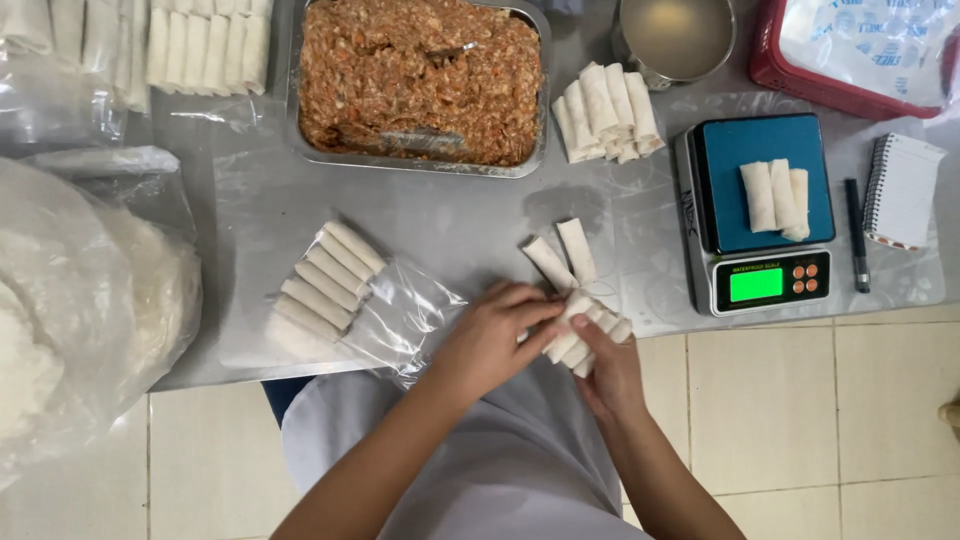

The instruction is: Packaging spring rolls into plastic bags on a production table

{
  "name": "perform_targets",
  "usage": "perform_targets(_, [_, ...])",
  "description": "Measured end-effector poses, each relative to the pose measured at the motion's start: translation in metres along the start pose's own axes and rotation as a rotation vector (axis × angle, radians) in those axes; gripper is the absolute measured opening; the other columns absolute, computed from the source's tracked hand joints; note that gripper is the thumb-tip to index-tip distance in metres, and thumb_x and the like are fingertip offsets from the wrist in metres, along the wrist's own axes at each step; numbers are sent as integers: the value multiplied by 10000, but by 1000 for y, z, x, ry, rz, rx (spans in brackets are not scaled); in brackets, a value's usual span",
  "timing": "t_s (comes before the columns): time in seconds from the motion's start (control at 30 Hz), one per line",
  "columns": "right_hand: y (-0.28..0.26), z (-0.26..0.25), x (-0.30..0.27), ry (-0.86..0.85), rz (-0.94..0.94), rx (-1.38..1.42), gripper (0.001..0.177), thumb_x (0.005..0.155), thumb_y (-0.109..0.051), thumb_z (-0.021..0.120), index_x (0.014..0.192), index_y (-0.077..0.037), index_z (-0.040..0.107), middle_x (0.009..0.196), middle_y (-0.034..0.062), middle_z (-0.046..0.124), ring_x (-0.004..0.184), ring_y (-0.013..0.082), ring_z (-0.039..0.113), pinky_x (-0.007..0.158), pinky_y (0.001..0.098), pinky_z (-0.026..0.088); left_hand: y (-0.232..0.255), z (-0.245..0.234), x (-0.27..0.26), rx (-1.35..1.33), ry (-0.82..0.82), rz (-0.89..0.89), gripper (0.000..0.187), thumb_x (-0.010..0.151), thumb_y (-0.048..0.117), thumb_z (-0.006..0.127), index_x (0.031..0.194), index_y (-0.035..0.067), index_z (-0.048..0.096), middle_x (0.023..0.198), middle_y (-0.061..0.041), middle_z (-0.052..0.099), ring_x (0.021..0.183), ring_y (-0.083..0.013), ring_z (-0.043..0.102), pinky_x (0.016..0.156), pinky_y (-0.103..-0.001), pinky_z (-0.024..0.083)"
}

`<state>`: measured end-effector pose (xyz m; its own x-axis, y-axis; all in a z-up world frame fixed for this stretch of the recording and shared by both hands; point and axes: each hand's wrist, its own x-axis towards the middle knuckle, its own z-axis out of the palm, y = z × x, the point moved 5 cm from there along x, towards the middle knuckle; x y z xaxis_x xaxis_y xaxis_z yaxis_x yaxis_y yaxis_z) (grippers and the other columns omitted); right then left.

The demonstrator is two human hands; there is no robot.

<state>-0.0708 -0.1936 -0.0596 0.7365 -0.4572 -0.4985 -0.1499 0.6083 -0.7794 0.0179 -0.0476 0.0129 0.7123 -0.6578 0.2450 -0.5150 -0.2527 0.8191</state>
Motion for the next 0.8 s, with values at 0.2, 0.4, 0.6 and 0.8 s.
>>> perform_targets(0.2, [-39, 8, -18, 39, -89, -3, 330, 860, -45, 700, 1177, 39, 666, 963, 195, 732, 861, 303, 767, 787, 496, 654, -19, 15, 36, 462, 71, 178, 282, 917, 156, 688, 1196, 181, 717, 1251, -19, 644, 1243, -229, 540, 969, -362, 451])
perform_targets(0.4, [-44, 17, -19, 71, -83, 36, 383, 861, -42, 695, 1229, 57, 650, 972, 182, 706, 858, 290, 747, 817, 518, 657, -26, 21, 22, 199, 42, 13, 269, 964, 164, 669, 1225, 106, 700, 1081, -87, 689, 1124, -283, 623, 996, -391, 479])
perform_targets(0.6, [-26, 7, 2, 50, -76, 13, 371, 851, 1, 722, 1213, 44, 651, 901, 160, 696, 812, 303, 751, 786, 550, 653, -3, 39, -4, 62, 87, -142, 426, 987, 241, 639, 1405, 163, 617, 1251, -111, 651, 1169, -338, 637, 969, -414, 527])
perform_targets(0.8, [-58, -9, -6, 70, -179, -145, 305, 829, 35, 738, 1129, 15, 685, 771, 78, 662, 735, 213, 736, 679, 403, 638, 23, 49, 25, 137, -60, -61, 430, 975, 99, 542, 1396, 56, 622, 1208, -147, 584, 1148, -418, 564, 940, -437, 504])
